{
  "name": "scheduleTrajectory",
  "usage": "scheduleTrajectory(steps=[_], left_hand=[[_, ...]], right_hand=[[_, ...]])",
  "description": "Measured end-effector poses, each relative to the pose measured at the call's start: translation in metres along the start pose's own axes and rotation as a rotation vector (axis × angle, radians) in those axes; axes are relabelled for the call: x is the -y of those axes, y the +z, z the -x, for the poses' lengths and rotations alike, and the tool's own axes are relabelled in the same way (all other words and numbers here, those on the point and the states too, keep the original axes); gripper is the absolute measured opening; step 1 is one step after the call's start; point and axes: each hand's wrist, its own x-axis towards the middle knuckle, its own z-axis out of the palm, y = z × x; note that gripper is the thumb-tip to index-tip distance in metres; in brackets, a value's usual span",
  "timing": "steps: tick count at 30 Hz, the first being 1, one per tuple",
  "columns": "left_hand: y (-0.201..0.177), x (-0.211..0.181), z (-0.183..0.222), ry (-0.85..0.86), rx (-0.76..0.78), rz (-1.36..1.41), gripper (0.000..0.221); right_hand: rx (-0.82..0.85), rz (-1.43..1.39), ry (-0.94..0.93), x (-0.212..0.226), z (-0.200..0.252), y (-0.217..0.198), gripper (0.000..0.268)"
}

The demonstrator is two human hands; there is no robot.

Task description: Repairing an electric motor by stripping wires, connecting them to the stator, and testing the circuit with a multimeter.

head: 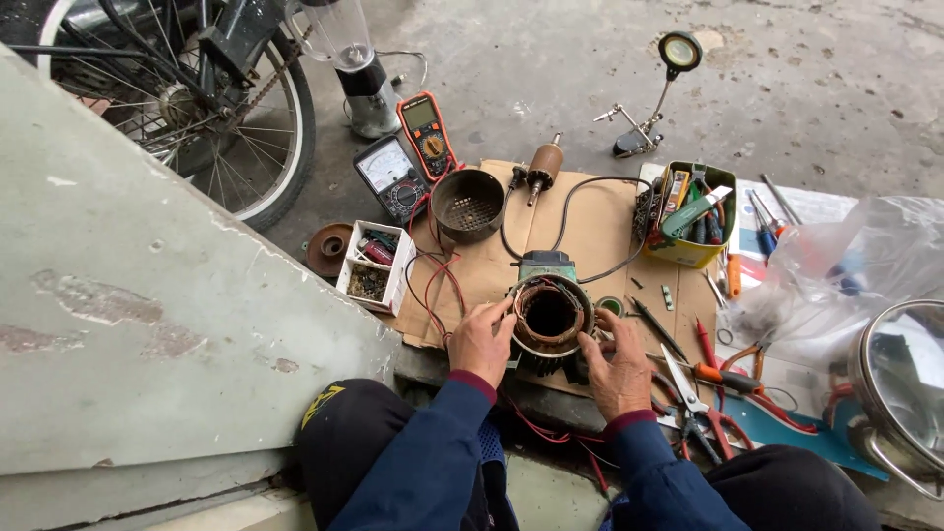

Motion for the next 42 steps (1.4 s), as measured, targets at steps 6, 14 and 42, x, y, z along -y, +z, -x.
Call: scheduleTrajectory(steps=[6,14,42], left_hand=[[0.024,0.022,-0.007,0.153,-0.085,-0.115,0.036],[0.018,-0.005,0.002,0.315,-0.162,-0.452,0.038],[0.033,-0.005,-0.054,0.508,-0.181,-0.417,0.023]], right_hand=[[0.009,0.023,0.047,-0.006,0.001,0.001,0.054],[0.022,0.008,0.018,0.012,0.001,-0.004,0.053],[-0.055,-0.072,0.106,-0.002,0.002,0.004,0.056]])
